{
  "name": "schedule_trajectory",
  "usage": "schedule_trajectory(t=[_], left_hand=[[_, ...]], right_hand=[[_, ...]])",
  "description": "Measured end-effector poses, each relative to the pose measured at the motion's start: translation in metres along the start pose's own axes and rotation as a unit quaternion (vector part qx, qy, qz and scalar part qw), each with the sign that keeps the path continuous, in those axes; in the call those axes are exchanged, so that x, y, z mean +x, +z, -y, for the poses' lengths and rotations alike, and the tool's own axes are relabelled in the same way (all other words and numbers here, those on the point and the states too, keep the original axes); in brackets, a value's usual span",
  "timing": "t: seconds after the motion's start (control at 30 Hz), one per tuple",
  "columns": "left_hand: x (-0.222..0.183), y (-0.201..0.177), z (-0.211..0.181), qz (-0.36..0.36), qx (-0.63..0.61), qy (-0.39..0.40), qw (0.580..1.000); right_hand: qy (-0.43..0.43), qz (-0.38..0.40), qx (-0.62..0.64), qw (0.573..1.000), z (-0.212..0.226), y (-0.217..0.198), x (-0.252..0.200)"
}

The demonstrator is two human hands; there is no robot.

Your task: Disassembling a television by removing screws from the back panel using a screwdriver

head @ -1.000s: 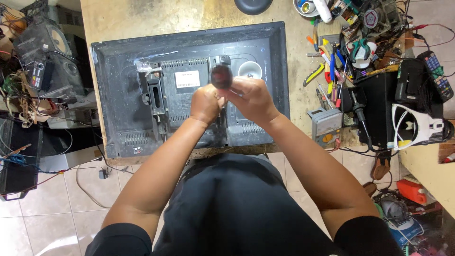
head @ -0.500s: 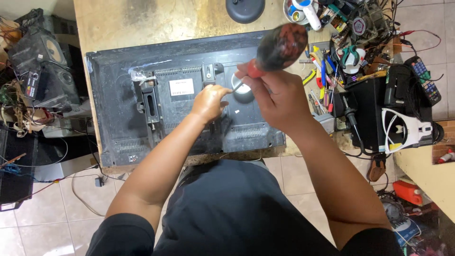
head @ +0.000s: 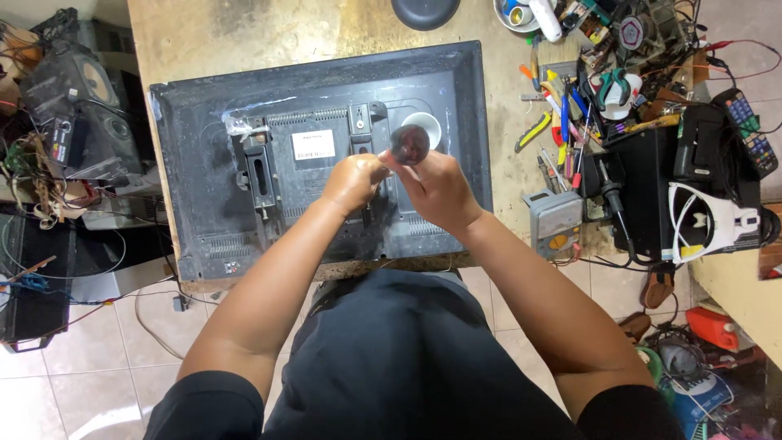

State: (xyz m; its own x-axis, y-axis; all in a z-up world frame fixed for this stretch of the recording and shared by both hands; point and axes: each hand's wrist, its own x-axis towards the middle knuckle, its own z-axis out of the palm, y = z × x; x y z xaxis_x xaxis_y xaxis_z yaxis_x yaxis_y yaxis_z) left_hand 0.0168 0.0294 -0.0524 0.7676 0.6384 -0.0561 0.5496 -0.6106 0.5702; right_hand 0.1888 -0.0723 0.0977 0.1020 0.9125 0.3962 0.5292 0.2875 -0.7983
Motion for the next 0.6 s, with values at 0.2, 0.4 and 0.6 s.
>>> schedule_trajectory(t=[0.2,0.4,0.6], left_hand=[[-0.002,-0.016,-0.013,0.003,0.005,0.007,1.0],[-0.003,-0.023,-0.021,-0.008,-0.027,0.032,0.999],[0.022,0.012,-0.013,-0.028,-0.007,0.048,0.998]], right_hand=[[-0.004,0.004,-0.015,1.0,0.018,-0.009,0.013],[0.003,0.017,-0.011,1.0,0.027,-0.022,0.014],[-0.033,-0.006,-0.1,0.994,0.078,-0.074,0.038]])
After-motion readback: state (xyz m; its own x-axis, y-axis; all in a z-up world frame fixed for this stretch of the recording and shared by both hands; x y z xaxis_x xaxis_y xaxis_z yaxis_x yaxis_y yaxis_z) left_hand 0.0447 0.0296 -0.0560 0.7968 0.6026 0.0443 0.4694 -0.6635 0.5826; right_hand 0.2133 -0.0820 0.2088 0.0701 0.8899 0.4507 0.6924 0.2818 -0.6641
